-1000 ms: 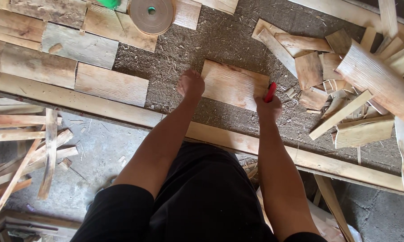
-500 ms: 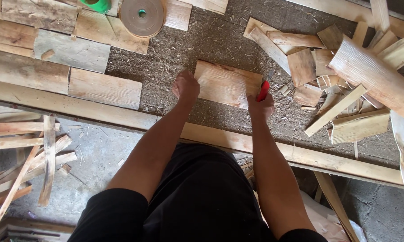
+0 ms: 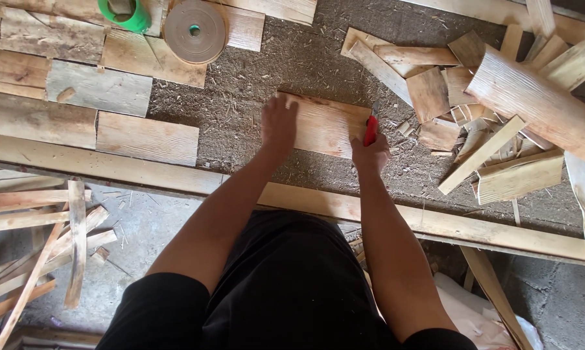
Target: Cutting thin wood panels with a utility knife and fitting them onto a surface.
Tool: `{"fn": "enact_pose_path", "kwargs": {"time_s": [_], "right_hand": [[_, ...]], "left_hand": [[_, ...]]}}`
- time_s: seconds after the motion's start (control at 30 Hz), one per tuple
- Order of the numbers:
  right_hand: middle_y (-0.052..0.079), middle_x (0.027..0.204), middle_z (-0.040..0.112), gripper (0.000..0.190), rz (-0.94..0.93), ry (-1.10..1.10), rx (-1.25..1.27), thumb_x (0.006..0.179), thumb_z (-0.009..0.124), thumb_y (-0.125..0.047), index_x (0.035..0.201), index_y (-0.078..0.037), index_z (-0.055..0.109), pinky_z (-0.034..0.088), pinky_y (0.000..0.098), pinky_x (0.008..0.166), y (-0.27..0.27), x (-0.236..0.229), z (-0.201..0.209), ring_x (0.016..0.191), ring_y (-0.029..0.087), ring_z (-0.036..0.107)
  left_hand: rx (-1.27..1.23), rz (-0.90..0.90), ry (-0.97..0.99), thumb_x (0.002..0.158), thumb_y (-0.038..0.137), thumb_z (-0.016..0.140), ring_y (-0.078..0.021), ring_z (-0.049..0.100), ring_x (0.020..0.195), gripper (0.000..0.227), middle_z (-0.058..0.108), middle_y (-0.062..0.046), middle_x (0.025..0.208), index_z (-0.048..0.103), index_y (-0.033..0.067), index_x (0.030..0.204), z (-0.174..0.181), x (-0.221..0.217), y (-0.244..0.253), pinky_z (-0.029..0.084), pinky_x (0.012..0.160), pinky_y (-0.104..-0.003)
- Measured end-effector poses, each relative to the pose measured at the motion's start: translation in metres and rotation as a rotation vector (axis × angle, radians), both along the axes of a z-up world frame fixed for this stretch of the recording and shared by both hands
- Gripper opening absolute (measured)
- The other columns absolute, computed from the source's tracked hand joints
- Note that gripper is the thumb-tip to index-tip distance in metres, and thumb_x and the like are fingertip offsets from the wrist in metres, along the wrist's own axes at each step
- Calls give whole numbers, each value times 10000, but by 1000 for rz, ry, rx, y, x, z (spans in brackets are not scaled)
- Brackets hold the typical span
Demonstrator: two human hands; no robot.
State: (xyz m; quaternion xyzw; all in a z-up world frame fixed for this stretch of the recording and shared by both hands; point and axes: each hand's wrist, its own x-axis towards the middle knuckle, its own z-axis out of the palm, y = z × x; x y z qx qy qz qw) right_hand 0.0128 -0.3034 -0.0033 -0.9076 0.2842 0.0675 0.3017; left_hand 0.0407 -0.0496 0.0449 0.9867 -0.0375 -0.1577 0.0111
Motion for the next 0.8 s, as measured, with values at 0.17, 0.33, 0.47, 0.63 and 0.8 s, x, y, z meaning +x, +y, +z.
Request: {"fn": "enact_pose_path", "kwargs": {"time_s": [0.17, 0.33, 0.47, 0.63, 0.8], "right_hand": [[100, 930, 671, 464, 9, -46, -5, 722, 870, -354, 1030, -83, 654, 542, 474, 724, -6, -1, -15, 814, 268, 652], [111, 942, 672, 512, -4, -83, 15, 716, 897, -366, 1057, -69, 657, 549, 467, 734, -4, -4, -8, 811, 270, 665], [115, 908, 682, 463, 17, -142, 49, 751, 886, -347, 1039, -57, 668, 543, 464, 711, -12, -8, -12, 780, 269, 664], [133, 857, 695, 270, -71, -156, 236, 936, 767, -293, 1007, -40, 706, 519, 418, 673, -40, -22, -19, 742, 257, 624], [146, 1073, 737, 513, 100, -219, 242, 964, 470, -25, 1471, -76, 526, 624, 372, 607, -33, -34, 37, 793, 213, 729]], "left_hand": [[-169, -286, -95, 806, 52, 727, -384, 324, 1479, 602, 353, -192, 1603, 575, 84, 1387, -31, -17, -63, 309, 1201, -516], [-295, -355, -121, 818, 80, 696, -490, 315, 1445, 628, 327, -190, 1581, 563, 95, 1431, -23, -26, -100, 338, 1131, -618], [-277, -313, -126, 872, 140, 677, -575, 323, 1402, 543, 350, -219, 1536, 580, 118, 1406, -29, -24, -110, 370, 1077, -718], [-213, -311, -127, 906, 155, 679, -585, 347, 1392, 497, 358, -232, 1523, 591, 77, 1390, -35, -22, -118, 396, 1062, -751], [-246, -301, -178, 917, 141, 668, -613, 353, 1340, 449, 310, -157, 1591, 595, 15, 1342, -47, -20, -125, 385, 1011, -798]]}}
